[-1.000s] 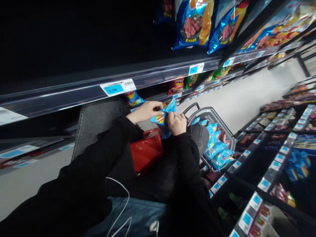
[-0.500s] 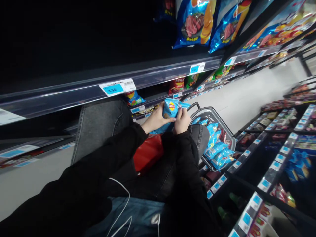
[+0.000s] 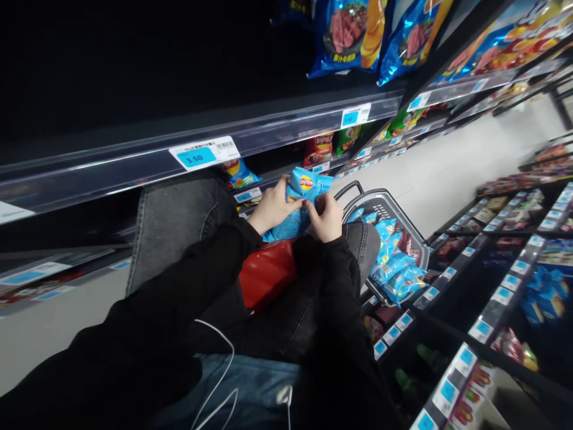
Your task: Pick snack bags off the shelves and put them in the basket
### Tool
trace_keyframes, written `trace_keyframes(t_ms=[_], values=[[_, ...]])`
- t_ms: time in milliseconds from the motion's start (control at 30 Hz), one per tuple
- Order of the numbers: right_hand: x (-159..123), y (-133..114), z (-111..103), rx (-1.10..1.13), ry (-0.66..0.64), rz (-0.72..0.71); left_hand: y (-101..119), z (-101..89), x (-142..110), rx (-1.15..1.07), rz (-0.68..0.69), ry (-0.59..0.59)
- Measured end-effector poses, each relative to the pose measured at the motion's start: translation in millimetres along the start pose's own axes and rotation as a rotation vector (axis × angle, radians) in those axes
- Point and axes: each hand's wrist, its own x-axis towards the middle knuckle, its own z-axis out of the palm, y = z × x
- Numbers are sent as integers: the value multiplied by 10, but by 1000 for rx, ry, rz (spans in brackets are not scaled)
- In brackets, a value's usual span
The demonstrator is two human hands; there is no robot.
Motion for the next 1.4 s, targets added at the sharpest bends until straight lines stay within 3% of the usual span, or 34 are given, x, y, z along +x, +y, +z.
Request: trace_keyframes(t_ms=[167, 333, 567, 633, 733, 900, 967, 1167, 1300, 1400], values=[[-17, 61, 63, -159, -75, -44, 9, -23, -10, 40, 27, 0], [-45, 50, 203, -369, -9, 21, 23, -18, -22, 71, 18, -16], [-36, 56, 158, 139, -28, -11, -76, 21, 64, -296, -160, -128], [-41, 55, 147, 184, -50, -30, -71, 23, 66, -385, -184, -116], [-60, 8, 168, 40, -50, -34, -30, 10, 48, -340, -158, -27], [-54, -120, 248, -438, 157, 139, 19, 47, -3, -137, -41, 8], [-30, -131, 278, -551, 184, 178, 14, 98, -22, -88, -10, 19], [31, 0, 307, -546, 137, 176, -35, 177, -30, -134, 43, 40], [8, 61, 304, -568, 77, 34, -10, 86, -5, -197, 93, 51], [-35, 58, 328, -661, 43, -51, 21, -8, 8, -187, 17, 18]])
